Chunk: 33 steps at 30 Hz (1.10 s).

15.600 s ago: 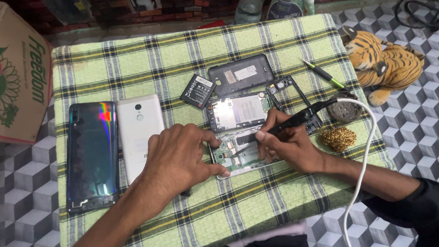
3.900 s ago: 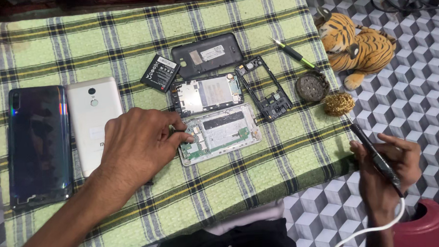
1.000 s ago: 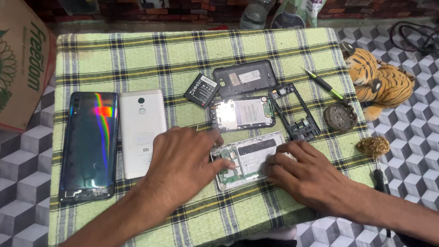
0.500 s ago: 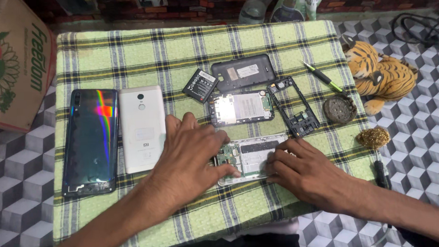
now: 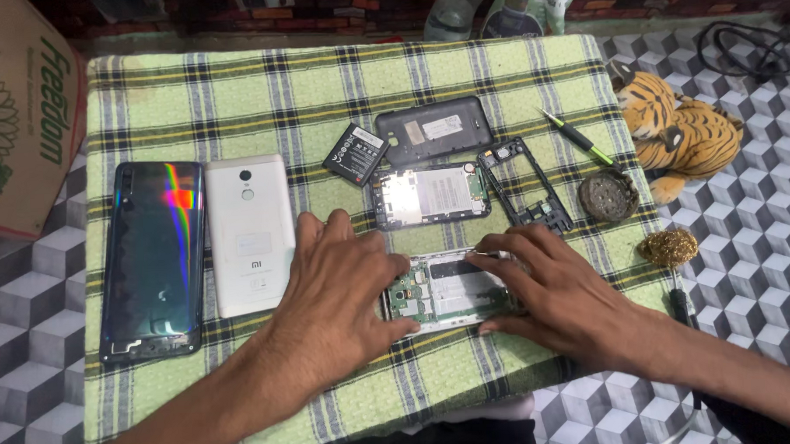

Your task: The person uses a soldering iron to work on a smartphone motherboard, then removes a small component and places it on the table. The person continues to handle the motherboard and other disassembled phone parts.

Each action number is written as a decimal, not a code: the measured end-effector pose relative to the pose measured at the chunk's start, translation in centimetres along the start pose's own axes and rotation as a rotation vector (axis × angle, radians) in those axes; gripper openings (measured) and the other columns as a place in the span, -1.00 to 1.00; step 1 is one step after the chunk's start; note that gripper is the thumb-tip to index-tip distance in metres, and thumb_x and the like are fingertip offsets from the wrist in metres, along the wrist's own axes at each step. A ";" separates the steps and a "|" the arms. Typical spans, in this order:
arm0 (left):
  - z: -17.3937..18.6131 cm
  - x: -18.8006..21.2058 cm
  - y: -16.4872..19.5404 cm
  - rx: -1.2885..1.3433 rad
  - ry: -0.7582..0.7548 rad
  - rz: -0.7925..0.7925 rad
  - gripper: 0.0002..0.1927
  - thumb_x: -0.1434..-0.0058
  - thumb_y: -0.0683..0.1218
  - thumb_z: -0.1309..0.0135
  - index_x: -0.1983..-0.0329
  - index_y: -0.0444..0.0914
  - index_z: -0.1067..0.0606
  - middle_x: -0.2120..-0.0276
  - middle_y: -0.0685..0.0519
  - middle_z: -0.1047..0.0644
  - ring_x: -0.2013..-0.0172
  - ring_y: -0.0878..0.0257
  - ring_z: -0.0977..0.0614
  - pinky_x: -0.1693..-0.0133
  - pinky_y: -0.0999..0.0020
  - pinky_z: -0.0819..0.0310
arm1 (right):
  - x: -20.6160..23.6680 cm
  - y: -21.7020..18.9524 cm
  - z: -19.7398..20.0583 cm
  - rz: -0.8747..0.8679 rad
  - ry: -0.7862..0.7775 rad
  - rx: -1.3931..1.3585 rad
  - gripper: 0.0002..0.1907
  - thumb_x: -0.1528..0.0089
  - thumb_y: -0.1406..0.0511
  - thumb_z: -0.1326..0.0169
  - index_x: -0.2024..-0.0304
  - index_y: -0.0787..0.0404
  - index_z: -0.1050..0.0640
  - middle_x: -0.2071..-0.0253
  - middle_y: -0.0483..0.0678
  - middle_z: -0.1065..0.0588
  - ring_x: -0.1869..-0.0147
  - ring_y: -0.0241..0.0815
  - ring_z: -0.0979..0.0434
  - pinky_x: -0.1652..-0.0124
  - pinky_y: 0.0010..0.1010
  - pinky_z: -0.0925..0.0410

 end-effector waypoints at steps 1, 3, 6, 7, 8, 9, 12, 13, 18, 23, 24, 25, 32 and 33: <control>0.0 -0.1 0.1 -0.010 -0.026 0.020 -0.34 0.12 0.21 -0.41 0.03 -0.26 -0.60 0.38 0.00 -0.44 0.19 0.09 -0.29 -0.01 -0.02 -0.03 | -0.1 0.1 0.1 0.001 -0.038 -0.012 -0.17 -0.03 -0.02 -0.27 -0.20 0.33 -0.40 -0.16 0.17 -0.36 -0.19 0.11 -0.34 -0.06 -0.07 -0.38; 0.2 -0.6 0.1 -0.039 -0.068 0.055 -0.41 0.17 0.19 -0.42 0.15 -0.25 -0.64 0.46 0.03 -0.44 0.25 0.12 -0.27 0.02 0.03 -0.04 | -0.2 0.2 0.3 -0.007 -0.092 -0.039 -0.15 -0.05 -0.04 -0.27 -0.23 0.33 -0.37 -0.16 0.16 -0.35 -0.20 0.11 -0.33 -0.08 -0.08 -0.37; 0.4 -0.9 0.4 -0.113 -0.150 0.091 -0.65 0.14 0.09 -0.34 0.48 -0.28 -0.61 0.56 0.04 -0.44 0.23 0.14 -0.26 0.04 0.08 -0.07 | -0.4 0.4 0.7 -0.007 -0.141 -0.068 -0.14 -0.08 -0.05 -0.25 -0.25 0.33 -0.35 -0.16 0.14 -0.36 -0.17 0.07 -0.34 -0.09 -0.09 -0.38; 0.5 -0.8 0.5 -0.124 -0.119 0.069 -0.64 0.17 0.09 -0.34 0.49 -0.28 -0.60 0.58 0.04 -0.43 0.24 0.13 -0.26 0.06 0.08 -0.07 | -0.5 0.5 0.8 0.004 -0.137 -0.059 -0.13 -0.07 -0.06 -0.25 -0.25 0.33 -0.35 -0.16 0.14 -0.36 -0.17 0.07 -0.34 -0.09 -0.08 -0.38; 0.7 -0.7 0.6 -0.136 -0.085 0.046 -0.63 0.19 0.09 -0.34 0.49 -0.28 -0.58 0.60 0.03 -0.42 0.25 0.13 -0.26 0.08 0.08 -0.08 | -0.6 0.7 0.9 0.016 -0.130 -0.048 -0.12 -0.06 -0.06 -0.24 -0.25 0.34 -0.34 -0.16 0.14 -0.36 -0.17 0.06 -0.34 -0.10 -0.07 -0.37; 0.8 -0.7 0.8 -0.149 -0.054 0.023 -0.62 0.21 0.09 -0.34 0.50 -0.29 -0.56 0.63 0.03 -0.41 0.26 0.12 -0.26 0.11 0.08 -0.09 | -0.7 0.9 0.8 0.036 -0.142 -0.055 -0.11 -0.07 -0.07 -0.24 -0.25 0.35 -0.34 -0.16 0.16 -0.37 -0.16 0.06 -0.35 -0.09 -0.07 -0.37; 1.0 -0.5 1.0 -0.141 -0.117 0.072 -0.65 0.23 0.06 -0.32 0.55 -0.30 -0.56 0.64 0.03 -0.41 0.30 0.14 -0.27 0.10 0.13 -0.13 | -1.0 1.6 0.6 0.091 -0.133 -0.072 -0.10 -0.09 -0.11 -0.22 -0.25 0.37 -0.33 -0.16 0.19 -0.39 -0.15 0.05 -0.37 -0.08 -0.08 -0.37; 1.0 -0.5 1.0 -0.138 -0.112 0.071 -0.63 0.23 0.07 -0.33 0.53 -0.30 -0.56 0.65 0.03 -0.41 0.31 0.14 -0.27 0.10 0.13 -0.14 | -1.0 1.8 0.5 0.105 -0.119 -0.076 -0.09 -0.09 -0.12 -0.22 -0.25 0.37 -0.33 -0.15 0.19 -0.40 -0.15 0.06 -0.38 -0.08 -0.08 -0.38; 0.8 -0.7 0.7 -0.158 -0.072 0.004 -0.64 0.21 0.07 -0.32 0.59 -0.32 -0.55 0.68 0.04 -0.40 0.34 0.16 -0.28 0.13 0.12 -0.17 | -0.8 2.4 0.0 0.028 -0.159 -0.107 -0.01 -0.04 -0.14 -0.24 -0.30 0.35 -0.30 -0.02 0.17 -0.45 -0.08 0.03 -0.43 -0.02 -0.10 -0.44; 0.3 -0.6 0.1 -0.188 -0.068 -0.138 -0.64 0.14 0.08 -0.31 0.72 -0.28 -0.50 0.70 0.04 -0.36 0.34 0.16 -0.27 0.14 0.07 -0.18 | -0.8 2.5 -0.1 0.051 -0.124 -0.125 0.02 -0.05 -0.11 -0.25 -0.34 0.38 -0.25 -0.05 0.22 -0.44 -0.09 0.06 -0.44 -0.01 -0.10 -0.44; 0.3 -0.6 0.0 -0.200 -0.055 -0.189 -0.63 0.12 0.08 -0.30 0.76 -0.25 -0.48 0.70 0.04 -0.35 0.35 0.15 -0.27 0.14 0.05 -0.19 | -0.7 2.5 -0.1 0.064 -0.110 -0.120 0.03 -0.06 -0.11 -0.25 -0.35 0.39 -0.24 -0.06 0.23 -0.44 -0.10 0.07 -0.43 -0.02 -0.09 -0.44; 0.2 -0.5 -0.1 -0.241 -0.031 -0.249 -0.62 0.11 0.07 -0.29 0.77 -0.26 -0.45 0.69 0.03 -0.36 0.34 0.14 -0.26 0.14 0.04 -0.20 | -0.7 2.6 -0.1 0.079 -0.094 -0.113 0.03 -0.06 -0.11 -0.25 -0.35 0.39 -0.24 -0.08 0.24 -0.43 -0.12 0.08 -0.43 -0.03 -0.09 -0.44; -0.9 0.1 -0.1 -0.595 0.104 -0.647 -0.61 0.10 -0.09 -0.26 0.90 -0.20 -0.36 0.75 0.12 -0.40 0.16 0.12 -0.46 -0.03 0.07 -0.29 | -0.5 2.7 -0.5 0.048 -0.118 -0.117 0.06 -0.05 -0.12 -0.27 -0.38 0.36 -0.22 -0.09 0.21 -0.43 -0.13 0.07 -0.44 -0.07 -0.06 -0.43; -1.2 0.2 0.0 -0.674 0.141 -0.701 -0.62 0.14 -0.09 -0.29 0.91 -0.22 -0.36 0.74 0.13 -0.40 0.14 0.11 -0.50 -0.05 0.08 -0.31 | -0.5 2.7 -0.6 0.034 -0.120 -0.124 0.07 -0.02 -0.12 -0.29 -0.37 0.36 -0.23 -0.09 0.22 -0.43 -0.13 0.08 -0.44 -0.07 -0.05 -0.43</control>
Point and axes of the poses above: each hand's wrist, its own x-axis away from the middle knuckle, its own z-axis out of the back of the hand, y = z × x, the point moved 1 cm from there along -x, towards the middle knuckle
